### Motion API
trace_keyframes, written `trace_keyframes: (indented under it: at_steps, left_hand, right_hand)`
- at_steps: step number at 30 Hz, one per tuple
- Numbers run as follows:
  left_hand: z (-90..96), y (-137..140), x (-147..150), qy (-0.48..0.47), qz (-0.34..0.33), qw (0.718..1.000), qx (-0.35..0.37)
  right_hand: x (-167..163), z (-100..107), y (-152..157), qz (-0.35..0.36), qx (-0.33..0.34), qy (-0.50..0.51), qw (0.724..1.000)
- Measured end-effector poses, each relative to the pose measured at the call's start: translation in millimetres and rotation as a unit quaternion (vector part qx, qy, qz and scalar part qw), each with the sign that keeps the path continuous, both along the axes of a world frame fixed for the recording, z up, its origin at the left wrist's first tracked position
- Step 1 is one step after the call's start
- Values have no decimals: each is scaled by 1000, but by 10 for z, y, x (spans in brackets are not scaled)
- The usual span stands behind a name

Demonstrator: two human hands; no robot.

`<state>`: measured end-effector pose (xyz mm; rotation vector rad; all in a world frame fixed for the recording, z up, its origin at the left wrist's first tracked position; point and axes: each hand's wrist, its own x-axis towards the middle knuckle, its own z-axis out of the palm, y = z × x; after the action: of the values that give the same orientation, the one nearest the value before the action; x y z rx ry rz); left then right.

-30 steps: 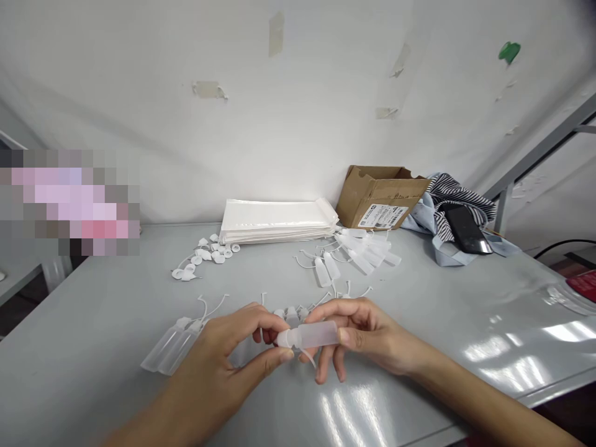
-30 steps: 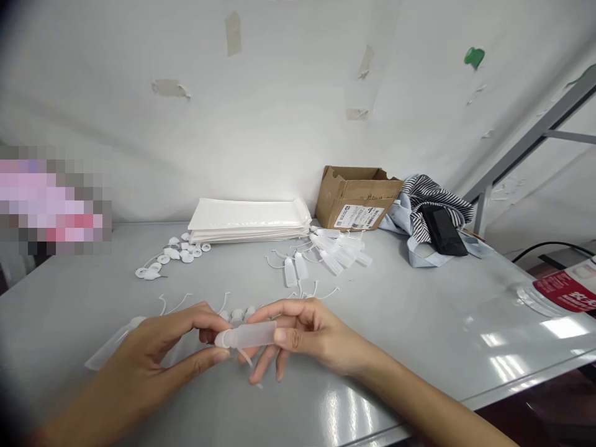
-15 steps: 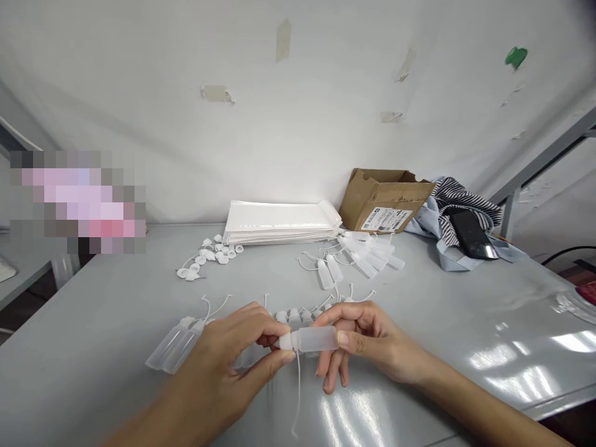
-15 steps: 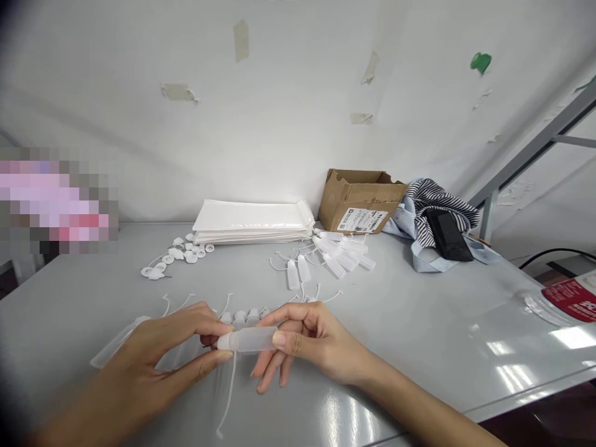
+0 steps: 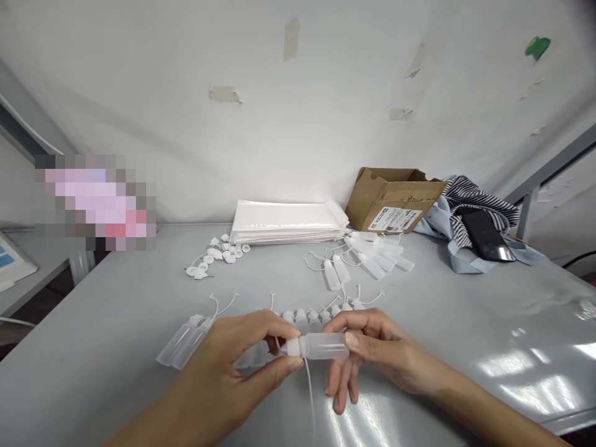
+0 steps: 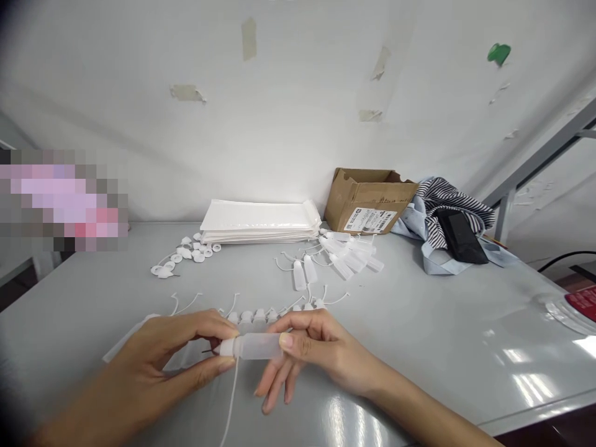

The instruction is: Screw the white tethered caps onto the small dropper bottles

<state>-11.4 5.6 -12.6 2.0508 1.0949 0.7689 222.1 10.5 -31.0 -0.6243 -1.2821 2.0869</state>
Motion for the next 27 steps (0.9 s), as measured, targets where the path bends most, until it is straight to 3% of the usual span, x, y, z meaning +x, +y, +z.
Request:
trace_keyframes:
  at_steps: [6,10,14,19,23,27]
  left_hand:
    - [75,21,-2,-27,-9,994,-106]
    - [79,51,10,-50,-9,989,-135]
    - [49,54,21,-59,10,987,-151]
    - [36,46,26,-64,18,980,-186]
    - [61,46,56,-65,17,975,-211]
    - [42,58,89,-88,-8,972,-216]
  right_hand:
    - [-13,-7,-24,-1,-1,11,1000]
    - [-26,32,-38,-17,19,0,1000]
    - [-32,80,-91,-78,105,-81,988]
    - [-28,119,-192,-134,315,-253,905]
    - [-27,79,-184,-169,468,-256,829]
    - [-22,9,-144,-169,567,-265,761]
